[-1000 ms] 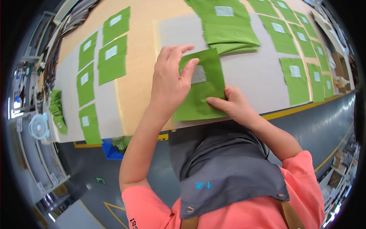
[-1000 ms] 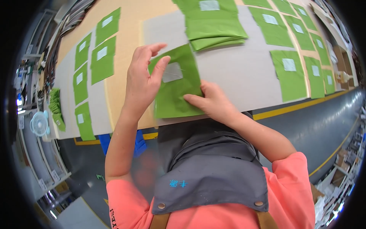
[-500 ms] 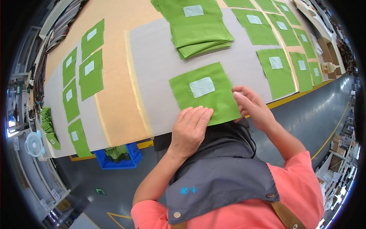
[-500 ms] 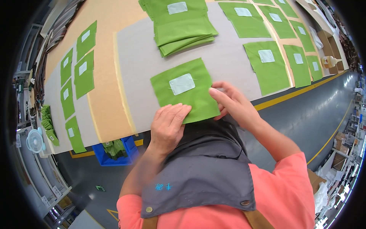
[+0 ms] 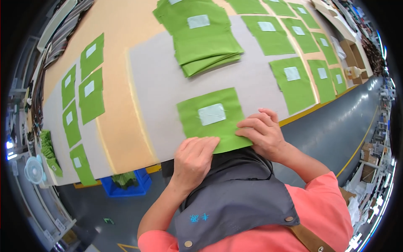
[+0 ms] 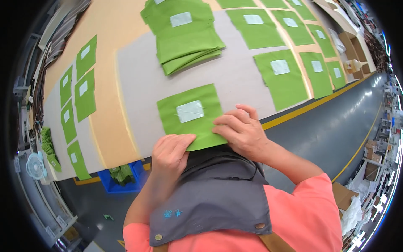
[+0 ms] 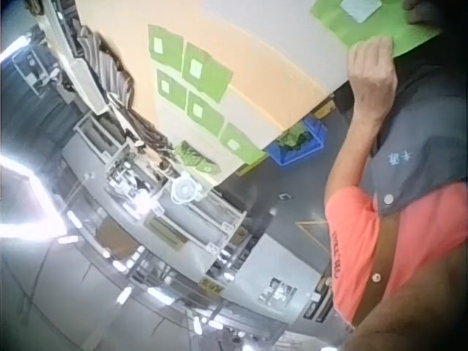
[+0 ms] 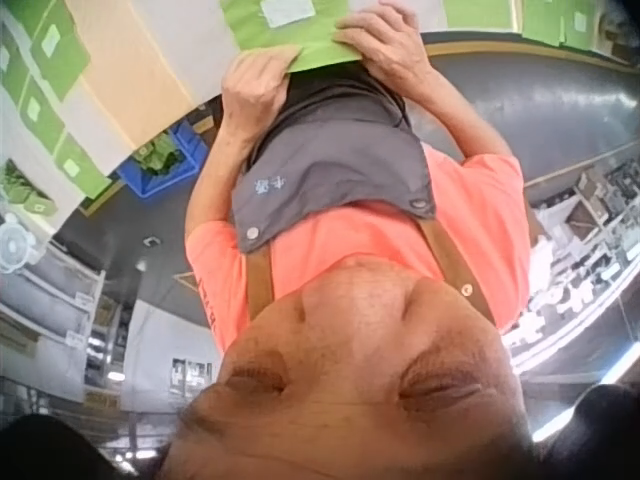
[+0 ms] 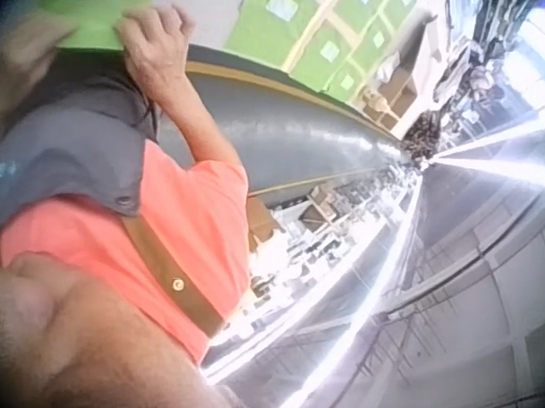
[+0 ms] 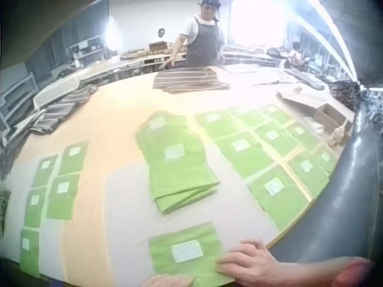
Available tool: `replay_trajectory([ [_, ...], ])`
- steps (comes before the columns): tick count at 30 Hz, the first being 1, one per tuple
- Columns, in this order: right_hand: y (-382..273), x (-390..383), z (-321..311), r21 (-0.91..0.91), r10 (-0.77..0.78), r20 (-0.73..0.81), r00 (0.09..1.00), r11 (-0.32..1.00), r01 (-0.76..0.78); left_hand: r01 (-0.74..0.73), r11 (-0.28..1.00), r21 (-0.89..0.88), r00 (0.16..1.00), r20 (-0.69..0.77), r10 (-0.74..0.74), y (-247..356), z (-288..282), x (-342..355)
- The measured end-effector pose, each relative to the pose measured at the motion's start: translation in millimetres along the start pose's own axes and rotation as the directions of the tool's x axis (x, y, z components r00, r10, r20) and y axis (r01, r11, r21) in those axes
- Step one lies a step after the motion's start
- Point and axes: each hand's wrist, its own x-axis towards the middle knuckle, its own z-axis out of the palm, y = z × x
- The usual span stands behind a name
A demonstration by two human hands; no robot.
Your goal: Applying glue to green fabric pieces and folding them on a work table.
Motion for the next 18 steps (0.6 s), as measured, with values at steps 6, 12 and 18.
replay_trajectory([
  [6,8,18,-9,0.376,0.197,0.195,0.961,0.89,-0.259,0.213,0.956,-0.2,0.977,0.059,-0.205,-6,-9,-5],
  [12,15,32,2,0.42,0.366,0.175,0.914,0.812,-0.405,0.591,0.518,-0.619,0.747,0.175,-0.642,-12,-13,15],
  [18,21,41,5,0.502,0.458,0.235,0.857,0.698,-0.51,0.604,0.476,-0.639,0.738,0.223,-0.637,-15,-8,29],
])
